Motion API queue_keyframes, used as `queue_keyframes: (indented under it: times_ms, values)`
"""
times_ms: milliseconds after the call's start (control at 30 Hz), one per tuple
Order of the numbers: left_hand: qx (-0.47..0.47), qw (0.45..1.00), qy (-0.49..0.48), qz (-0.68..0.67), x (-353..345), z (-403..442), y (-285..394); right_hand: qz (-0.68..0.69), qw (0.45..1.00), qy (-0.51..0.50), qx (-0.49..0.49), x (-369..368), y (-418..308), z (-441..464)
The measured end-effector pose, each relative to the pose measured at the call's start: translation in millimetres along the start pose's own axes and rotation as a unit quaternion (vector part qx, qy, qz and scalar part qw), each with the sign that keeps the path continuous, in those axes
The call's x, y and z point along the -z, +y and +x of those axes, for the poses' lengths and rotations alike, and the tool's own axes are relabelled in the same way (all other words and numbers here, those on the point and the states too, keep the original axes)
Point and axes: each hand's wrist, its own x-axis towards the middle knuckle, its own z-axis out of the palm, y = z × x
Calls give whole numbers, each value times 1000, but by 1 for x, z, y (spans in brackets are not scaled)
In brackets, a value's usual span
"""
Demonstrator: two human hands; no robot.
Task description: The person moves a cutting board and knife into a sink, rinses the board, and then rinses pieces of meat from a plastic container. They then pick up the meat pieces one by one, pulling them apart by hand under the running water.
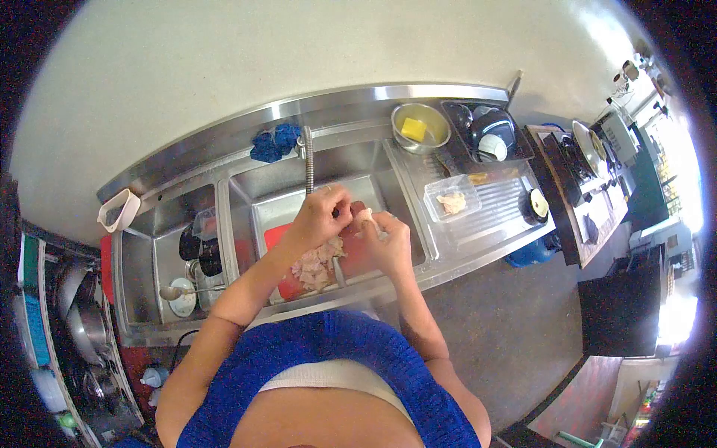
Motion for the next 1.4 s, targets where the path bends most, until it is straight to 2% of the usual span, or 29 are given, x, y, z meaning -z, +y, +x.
queue_keyframes:
  times_ms: [67,100,167,200,267,433,533,600,633,700,767,933,967,1033,1100,1267,1400]
  values:
    - [60,994,12,-96,4,0,1,31,999,-11,-22,3,-5,0]
    - [60,994,12,-96,3,-3,2,62,997,-24,-43,3,-7,0]
    - [228,939,-63,-248,-1,-9,4,100,994,-25,-40,-2,11,1]
    - [228,940,-63,-248,-2,-12,9,137,990,-25,-36,-4,16,2]
    - [142,962,-32,-233,-6,-16,18,137,989,-32,-37,-6,25,4]
    - [181,932,11,-314,-18,-24,14,161,984,-52,-51,-5,26,5]
    - [211,899,15,-384,-16,-21,17,125,992,6,-9,-5,8,5]
    - [229,879,13,-417,-18,-20,17,48,982,155,101,-6,-3,7]
    - [207,880,31,-426,-20,-20,17,48,981,155,101,-4,-1,8]
    - [184,880,48,-436,-20,-18,20,-2,986,74,148,3,2,7]
    - [203,833,17,-515,-14,-14,25,-2,986,74,149,4,0,6]
    - [197,876,12,-441,-13,-13,23,4,989,71,131,10,-8,4]
    - [187,889,14,-417,-14,-14,23,-3,986,68,155,13,-7,4]
    - [194,887,7,-418,-11,-13,26,-11,982,64,180,16,-9,5]
    - [202,885,1,-419,-11,-14,26,-5,988,46,145,19,-14,4]
    - [153,935,-8,-320,-6,-10,28,-41,983,27,177,28,-15,10]
    - [136,935,-14,-327,-2,-8,30,-46,983,6,180,33,-17,11]
